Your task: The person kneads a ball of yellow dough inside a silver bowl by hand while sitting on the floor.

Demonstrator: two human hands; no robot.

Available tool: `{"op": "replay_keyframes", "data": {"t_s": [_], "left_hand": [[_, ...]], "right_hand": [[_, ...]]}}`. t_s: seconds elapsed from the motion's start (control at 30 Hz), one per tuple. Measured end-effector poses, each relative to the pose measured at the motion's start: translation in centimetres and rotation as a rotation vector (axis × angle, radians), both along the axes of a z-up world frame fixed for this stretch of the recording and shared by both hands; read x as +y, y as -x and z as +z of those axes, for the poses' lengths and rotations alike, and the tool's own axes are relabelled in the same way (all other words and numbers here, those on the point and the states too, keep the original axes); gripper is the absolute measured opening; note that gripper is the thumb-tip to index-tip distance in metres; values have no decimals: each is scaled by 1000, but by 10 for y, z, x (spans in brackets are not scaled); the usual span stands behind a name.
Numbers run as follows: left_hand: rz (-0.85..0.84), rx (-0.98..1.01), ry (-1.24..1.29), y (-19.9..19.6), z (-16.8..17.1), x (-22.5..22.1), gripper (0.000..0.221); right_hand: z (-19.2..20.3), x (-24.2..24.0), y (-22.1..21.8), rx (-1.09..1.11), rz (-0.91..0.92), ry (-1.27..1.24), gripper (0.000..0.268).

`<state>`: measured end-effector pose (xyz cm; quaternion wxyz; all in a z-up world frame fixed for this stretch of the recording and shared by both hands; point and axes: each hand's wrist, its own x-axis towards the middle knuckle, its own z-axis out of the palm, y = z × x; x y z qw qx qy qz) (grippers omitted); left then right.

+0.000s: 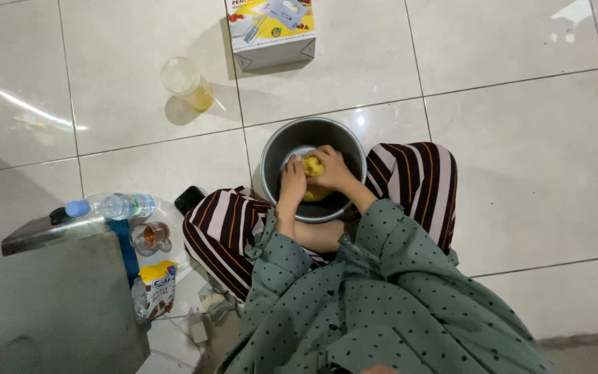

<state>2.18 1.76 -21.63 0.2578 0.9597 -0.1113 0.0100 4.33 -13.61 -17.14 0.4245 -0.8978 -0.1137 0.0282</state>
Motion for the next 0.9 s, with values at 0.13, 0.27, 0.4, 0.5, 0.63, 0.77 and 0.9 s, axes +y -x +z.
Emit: {"op": "replay_keyframes", "data": {"t_s": [0.13, 0.27, 0.4, 0.5, 0.63, 0.77, 0.9], "left_hand": [[131, 418, 248, -4, 77, -4, 48], [402, 551, 576, -4, 75, -6, 65], [335, 351, 411, -15, 87, -19, 50], [284, 480, 518, -14, 86, -20, 58], [332, 436, 498, -11, 85, -21, 46], [322, 361, 569, -10, 75, -13, 43], [467, 309, 653, -2, 103, -3, 45]], "right_hand": [[27, -16, 2, -99, -46, -163, 63], [50, -11, 13, -111, -79, -89, 61], [38, -10, 9, -42, -39, 67, 64], [8, -27, -13, -118, 1, -56, 47], [56, -9, -25, 20, -31, -36, 32], [37, 21, -14, -84, -107, 343, 35], [66, 33, 40, -265, -49, 530, 32]]}}
